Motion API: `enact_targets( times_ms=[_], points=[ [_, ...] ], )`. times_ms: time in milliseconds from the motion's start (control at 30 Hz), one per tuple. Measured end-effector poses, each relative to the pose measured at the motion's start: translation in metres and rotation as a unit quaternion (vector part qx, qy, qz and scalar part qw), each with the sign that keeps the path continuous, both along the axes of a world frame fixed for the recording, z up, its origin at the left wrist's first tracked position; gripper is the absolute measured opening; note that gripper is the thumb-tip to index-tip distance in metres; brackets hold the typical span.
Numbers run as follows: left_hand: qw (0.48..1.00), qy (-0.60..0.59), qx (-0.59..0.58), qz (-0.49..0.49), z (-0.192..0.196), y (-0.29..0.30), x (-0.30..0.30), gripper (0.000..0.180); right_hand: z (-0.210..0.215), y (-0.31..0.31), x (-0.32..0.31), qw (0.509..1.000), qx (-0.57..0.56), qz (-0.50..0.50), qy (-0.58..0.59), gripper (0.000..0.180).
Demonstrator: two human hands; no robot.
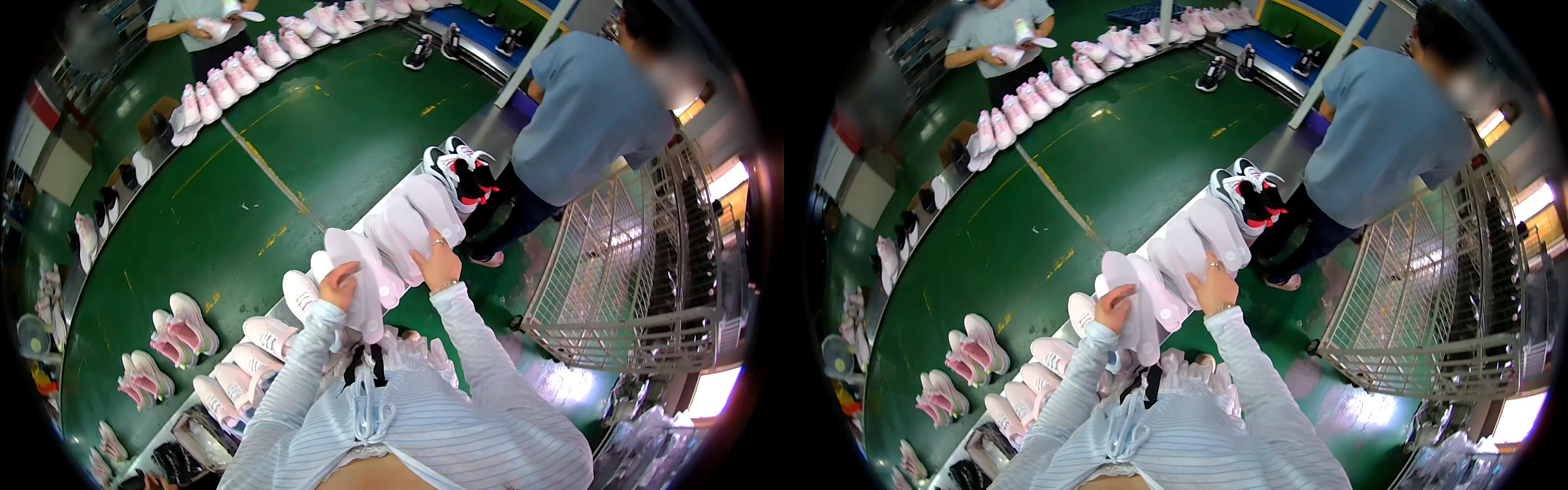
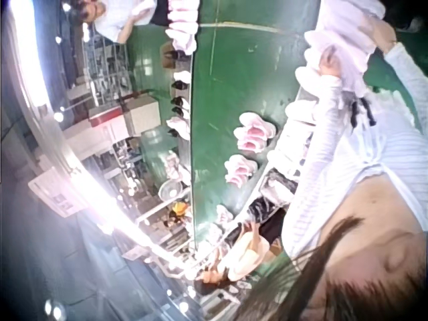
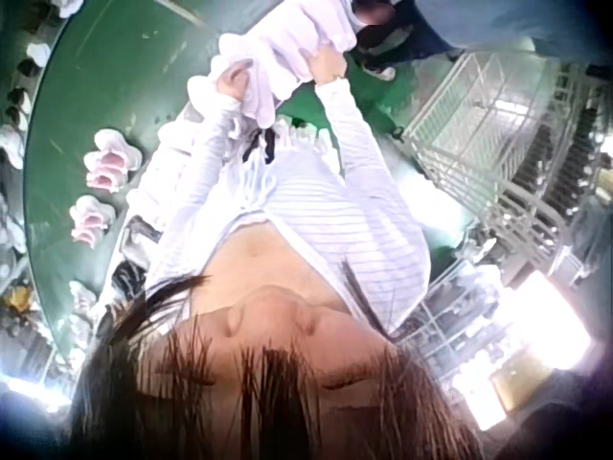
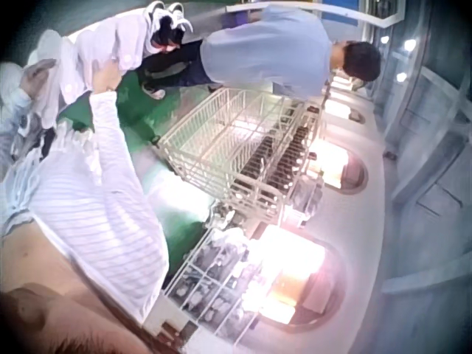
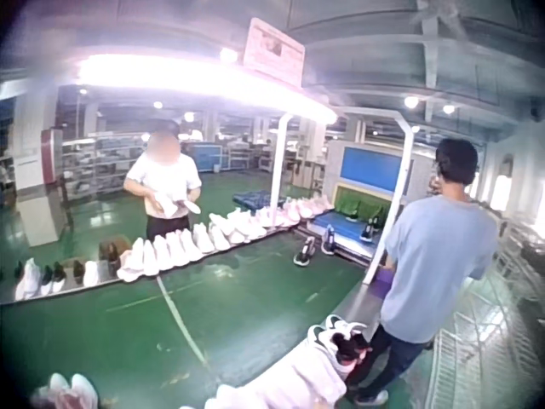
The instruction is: The person inserts white insoles into pink and black sneakers on a factory assembly line. They pick up each shoe, place the insole inside, and set the shoe back on the table. Other workers are visible in the background performing similar tasks.
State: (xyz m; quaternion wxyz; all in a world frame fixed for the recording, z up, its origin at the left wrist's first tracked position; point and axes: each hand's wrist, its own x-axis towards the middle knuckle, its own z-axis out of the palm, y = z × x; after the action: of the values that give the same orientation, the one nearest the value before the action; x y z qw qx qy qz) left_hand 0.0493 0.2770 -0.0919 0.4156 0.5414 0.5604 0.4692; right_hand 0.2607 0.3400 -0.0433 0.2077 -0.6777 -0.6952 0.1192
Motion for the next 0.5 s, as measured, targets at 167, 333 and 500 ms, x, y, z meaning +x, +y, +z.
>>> enact_targets(
  times_ms=[167,333,500],
  points=[
    [0.924,-0.247,-0.269,-0.113,0.038,0.055,0.034,0.041,0.052,-0.053,0.015,0.937,-0.117,0.01,0.329,0.049],
    [0.802,-0.516,-0.25,-0.169,0.08,0.076,0.076,0.034,0.071,-0.087,0.063,0.963,-0.08,0.103,0.234,0.049],
    [0.822,-0.412,-0.297,-0.257,0.066,0.083,0.117,0.034,0.083,-0.108,0.118,0.979,-0.042,0.128,0.152,0.047]
  ],
)
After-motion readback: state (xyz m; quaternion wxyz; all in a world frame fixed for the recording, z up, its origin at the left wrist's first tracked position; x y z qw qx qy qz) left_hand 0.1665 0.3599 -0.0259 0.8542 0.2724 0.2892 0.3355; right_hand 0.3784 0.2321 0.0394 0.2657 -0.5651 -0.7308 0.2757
